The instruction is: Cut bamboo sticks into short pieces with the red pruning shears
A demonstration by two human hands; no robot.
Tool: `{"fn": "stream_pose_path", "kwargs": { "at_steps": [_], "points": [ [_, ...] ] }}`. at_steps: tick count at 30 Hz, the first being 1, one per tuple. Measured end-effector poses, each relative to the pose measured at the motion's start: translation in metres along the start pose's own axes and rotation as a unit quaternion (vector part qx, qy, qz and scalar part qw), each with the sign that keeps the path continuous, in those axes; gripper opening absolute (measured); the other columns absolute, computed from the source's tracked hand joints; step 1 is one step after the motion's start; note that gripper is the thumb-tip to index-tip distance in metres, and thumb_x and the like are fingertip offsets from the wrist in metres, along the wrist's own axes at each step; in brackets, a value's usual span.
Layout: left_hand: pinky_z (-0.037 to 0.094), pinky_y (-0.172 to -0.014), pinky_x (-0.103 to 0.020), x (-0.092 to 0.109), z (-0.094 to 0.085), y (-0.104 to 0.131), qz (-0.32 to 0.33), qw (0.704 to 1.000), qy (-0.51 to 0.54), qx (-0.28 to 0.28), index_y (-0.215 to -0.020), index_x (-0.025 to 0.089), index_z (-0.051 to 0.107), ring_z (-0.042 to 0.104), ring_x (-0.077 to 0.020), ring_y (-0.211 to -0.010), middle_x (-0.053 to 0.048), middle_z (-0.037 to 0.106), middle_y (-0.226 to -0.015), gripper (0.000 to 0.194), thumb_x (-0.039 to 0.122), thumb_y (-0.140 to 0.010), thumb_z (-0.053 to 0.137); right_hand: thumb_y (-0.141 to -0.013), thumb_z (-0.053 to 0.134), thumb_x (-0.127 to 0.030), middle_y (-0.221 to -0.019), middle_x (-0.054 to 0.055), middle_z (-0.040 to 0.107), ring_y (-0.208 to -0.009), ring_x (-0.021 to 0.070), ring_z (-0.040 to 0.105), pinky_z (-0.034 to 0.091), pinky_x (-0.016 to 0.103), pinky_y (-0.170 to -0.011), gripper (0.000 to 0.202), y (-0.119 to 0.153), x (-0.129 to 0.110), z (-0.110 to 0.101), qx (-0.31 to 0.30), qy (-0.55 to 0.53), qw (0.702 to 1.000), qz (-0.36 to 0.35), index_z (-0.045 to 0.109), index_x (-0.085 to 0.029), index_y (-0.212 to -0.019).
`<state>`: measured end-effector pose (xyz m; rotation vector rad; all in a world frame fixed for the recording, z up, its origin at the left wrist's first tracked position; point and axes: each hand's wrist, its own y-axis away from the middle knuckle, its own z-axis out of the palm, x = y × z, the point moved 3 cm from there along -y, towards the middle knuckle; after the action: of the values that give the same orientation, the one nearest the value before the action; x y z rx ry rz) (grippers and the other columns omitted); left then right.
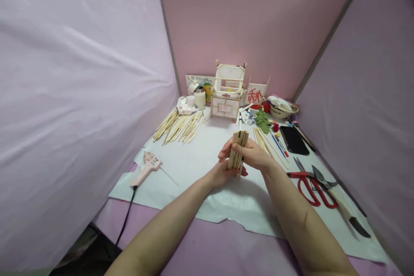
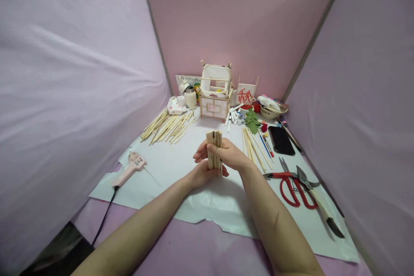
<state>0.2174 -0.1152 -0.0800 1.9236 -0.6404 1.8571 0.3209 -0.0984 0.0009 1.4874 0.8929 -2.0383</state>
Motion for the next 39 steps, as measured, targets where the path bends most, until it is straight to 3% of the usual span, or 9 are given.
{"fn": "stream_pose_path", "kwargs": {
  "at_steps": [6,9,13,16,21,27,31,34,39],
  "points": [
    [0.048,-0.085,-0.039,0.0,0.006,-0.014,0.014,0.999,0.033,-0.027,-0.093,0.012,0.073,0.063,-0.0292,-0.098,-0.013,0.071,-0.098,0.027,0.033,-0.077,0.065,-0.082,0.066,-0.052,-0.083,0.007,0.071,-0.076,0.0185,0.069,0.057,0.034,-0.071,0.037,0.003,0.005,-0.009,0.063,-0.02,0.997,-0.031,0.062,-0.017,-0.092],
    [0.049,-0.085,-0.038,0.001,0.009,-0.015,0.011,0.997,0.055,-0.056,-0.093,0.012,0.073,0.064,-0.0295,-0.097,-0.011,0.071,-0.095,0.024,0.028,-0.079,0.061,-0.083,0.064,-0.053,-0.081,0.007,0.071,-0.074,0.0179,0.069,0.057,0.035,-0.072,0.038,0.003,0.007,-0.011,0.057,-0.027,0.997,-0.036,0.062,-0.016,-0.091],
    [0.048,-0.085,-0.037,0.007,0.003,-0.013,0.02,1.0,0.005,-0.023,-0.087,0.014,0.073,0.064,-0.028,-0.095,-0.009,0.072,-0.094,0.024,0.029,-0.082,0.056,-0.084,0.066,-0.045,-0.1,0.01,0.071,-0.09,0.0223,0.069,0.055,0.041,-0.084,0.042,0.003,0.001,-0.013,0.033,-0.001,0.998,-0.044,0.059,-0.018,-0.115],
    [0.047,-0.086,-0.037,0.007,-0.004,-0.013,0.023,1.0,-0.005,0.003,-0.088,0.015,0.072,0.064,-0.026,-0.094,-0.008,0.072,-0.093,0.022,0.03,-0.081,0.057,-0.078,0.073,-0.036,-0.117,0.011,0.066,-0.104,0.0253,0.065,0.053,0.043,-0.089,0.055,0.005,-0.008,-0.017,0.058,0.063,0.996,-0.04,0.053,-0.022,-0.128],
    [0.044,-0.089,-0.038,-0.003,-0.006,-0.015,-0.001,1.0,0.021,-0.005,-0.09,0.013,0.072,0.063,-0.0275,-0.098,-0.01,0.072,-0.097,0.025,0.031,-0.083,0.057,-0.084,0.064,-0.034,-0.107,0.011,0.071,-0.1,0.0245,0.067,0.053,0.044,-0.09,0.031,0.007,-0.01,-0.017,0.079,0.132,0.988,0.027,0.063,-0.018,-0.11],
    [0.046,-0.087,-0.035,-0.001,-0.008,-0.011,-0.03,0.999,-0.017,0.005,-0.093,0.01,0.073,0.063,-0.0262,-0.099,-0.01,0.071,-0.101,0.026,0.029,-0.081,0.06,-0.085,0.061,-0.037,-0.098,0.01,0.073,-0.096,0.0244,0.069,0.053,0.042,-0.088,0.024,0.002,-0.007,0.0,0.071,0.133,0.988,0.044,0.066,-0.016,-0.095],
    [0.045,-0.088,-0.035,-0.001,-0.008,-0.012,-0.019,1.0,-0.011,0.003,-0.095,0.006,0.072,0.062,-0.0278,-0.101,-0.011,0.071,-0.1,0.027,0.026,-0.082,0.058,-0.085,0.06,-0.033,-0.105,0.01,0.071,-0.099,0.0232,0.068,0.053,0.041,-0.089,0.027,0.002,-0.009,-0.003,0.083,0.136,0.987,0.036,0.062,-0.017,-0.107],
    [0.045,-0.09,-0.037,-0.004,-0.009,-0.013,-0.01,0.999,0.04,0.016,-0.093,0.007,0.071,0.063,-0.0273,-0.099,-0.012,0.072,-0.098,0.026,0.027,-0.08,0.062,-0.08,0.065,-0.026,-0.113,0.009,0.068,-0.104,0.023,0.065,0.053,0.039,-0.09,0.036,0.008,-0.017,-0.013,0.097,0.205,0.974,0.024,0.059,-0.019,-0.115],
    [0.045,-0.093,-0.039,-0.006,-0.008,-0.013,0.002,0.998,0.063,0.009,-0.093,0.011,0.071,0.064,-0.0256,-0.098,-0.014,0.071,-0.099,0.026,0.031,-0.077,0.066,-0.079,0.067,-0.026,-0.104,0.006,0.069,-0.09,0.0193,0.067,0.055,0.033,-0.08,0.024,0.023,-0.036,-0.023,0.168,0.362,0.917,-0.005,0.065,-0.019,-0.102]
  ]
}}
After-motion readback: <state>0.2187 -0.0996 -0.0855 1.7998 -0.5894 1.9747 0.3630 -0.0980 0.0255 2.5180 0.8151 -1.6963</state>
